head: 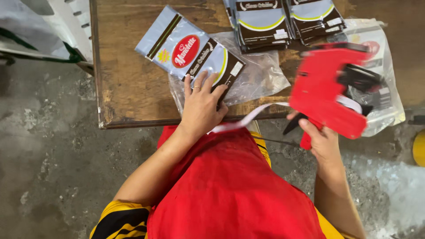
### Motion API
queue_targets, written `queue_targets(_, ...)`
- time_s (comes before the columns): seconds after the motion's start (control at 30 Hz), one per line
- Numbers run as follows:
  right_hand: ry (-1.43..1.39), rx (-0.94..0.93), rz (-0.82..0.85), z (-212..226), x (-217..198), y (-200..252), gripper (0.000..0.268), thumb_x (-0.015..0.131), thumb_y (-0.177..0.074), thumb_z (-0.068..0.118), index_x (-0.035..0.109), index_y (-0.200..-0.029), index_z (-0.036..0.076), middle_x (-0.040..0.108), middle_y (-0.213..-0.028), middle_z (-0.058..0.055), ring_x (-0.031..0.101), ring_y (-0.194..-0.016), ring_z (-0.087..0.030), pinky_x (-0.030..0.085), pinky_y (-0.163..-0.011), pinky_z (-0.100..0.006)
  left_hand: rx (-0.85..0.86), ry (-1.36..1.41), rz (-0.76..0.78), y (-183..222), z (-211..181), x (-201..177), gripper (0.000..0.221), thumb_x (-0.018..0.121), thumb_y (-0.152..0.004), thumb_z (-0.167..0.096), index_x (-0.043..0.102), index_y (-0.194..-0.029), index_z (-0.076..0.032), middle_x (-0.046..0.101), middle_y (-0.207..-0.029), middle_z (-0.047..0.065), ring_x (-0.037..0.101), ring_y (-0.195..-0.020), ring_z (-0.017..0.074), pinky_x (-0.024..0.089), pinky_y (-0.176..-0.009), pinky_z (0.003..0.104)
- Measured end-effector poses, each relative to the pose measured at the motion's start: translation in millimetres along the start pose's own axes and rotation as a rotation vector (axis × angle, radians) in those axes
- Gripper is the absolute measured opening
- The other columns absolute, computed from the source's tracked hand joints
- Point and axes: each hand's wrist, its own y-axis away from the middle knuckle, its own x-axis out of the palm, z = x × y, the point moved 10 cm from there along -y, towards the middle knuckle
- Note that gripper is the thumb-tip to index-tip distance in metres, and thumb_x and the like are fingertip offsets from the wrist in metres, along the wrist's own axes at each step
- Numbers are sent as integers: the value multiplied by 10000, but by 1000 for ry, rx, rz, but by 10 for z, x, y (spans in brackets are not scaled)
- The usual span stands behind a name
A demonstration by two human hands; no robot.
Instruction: The person applies adhesive labels to chocolate packaging pouches by hand and using a label dispenser tool.
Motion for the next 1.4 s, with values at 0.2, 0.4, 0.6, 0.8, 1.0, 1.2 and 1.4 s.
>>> queue_targets(0.2, 731, 26, 256, 0, 226, -522, 314, 727, -935, 224, 692, -1177, 27, 737, -1104, -98, 706, -1073, -222, 559, -942, -373, -2, 44, 9, -2, 34, 30, 488, 777, -739, -260, 697, -1202, -130, 541, -1425, 141, 411, -1401, 398, 190, -1173, 691)
queue_targets(0.4, 1005, -78, 481, -99, 229, -921, 417, 800, -826, 290, 719, -1199, 124, 745, -1148, -109, 681, -1093, -268, 508, -1005, -384, -18, 49, 36, -27, 34, 59, 511, 780, -717, -289, 684, -1187, -113, 553, -1421, 153, 408, -1396, 399, 184, -1161, 698)
queue_targets(0.6, 1120, 311, 364, -280, -660, -729, 501, 856, -727, 291, 714, -1178, 125, 759, -1055, -84, 708, -1027, -264, 449, -1047, -428, 17, -2, 59, -63, 60, 110, 409, 760, -759, -254, 666, -1103, -55, 571, -1387, 185, 434, -1378, 412, 241, -1116, 725)
queue_targets(0.8, 1381, -84, 158, -84, -713, -541, 601, 763, -713, 61, 683, -1306, 115, 695, -1279, -79, 645, -1110, -337, 441, -963, -442, 105, -101, 29, -47, -1, 79, 363, 710, -812, -186, 634, -1121, -11, 577, -1358, 200, 467, -1369, 385, 331, -1098, 718)
queue_targets(1.0, 1289, -187, 134, -145, -969, -750, 696, 732, -728, -16, 621, -1406, 97, 597, -1455, -102, 604, -1278, -350, 488, -1012, -461, -273, 216, -141, -125, 523, -193, 57, 630, -984, -122, 640, -998, -67, 690, -907, 110, 707, -897, 307, 519, -948, 443)
queue_targets(1.2, 867, 155, 80, 19, -1110, -986, 583, 717, -813, 37, 633, -1385, 107, 625, -1434, -61, 638, -997, -217, 519, -718, -352, -253, 785, -833, -507, 983, -964, 82, 552, -1156, -136, 565, -1090, -88, 533, -888, -43, 475, -735, 34, 402, -664, 225)
queue_targets(1.4, 507, -179, -32, 153, -625, -1702, 425, 698, -944, 12, 625, -1363, 18, 684, -1313, -99, 667, -1159, -181, 558, -923, -304, 322, -9, -306, -1796, -236, 46, 67, 557, -1080, -181, 571, -1138, -150, 698, -1244, 37, 690, -1130, 237, 398, -1132, 552)
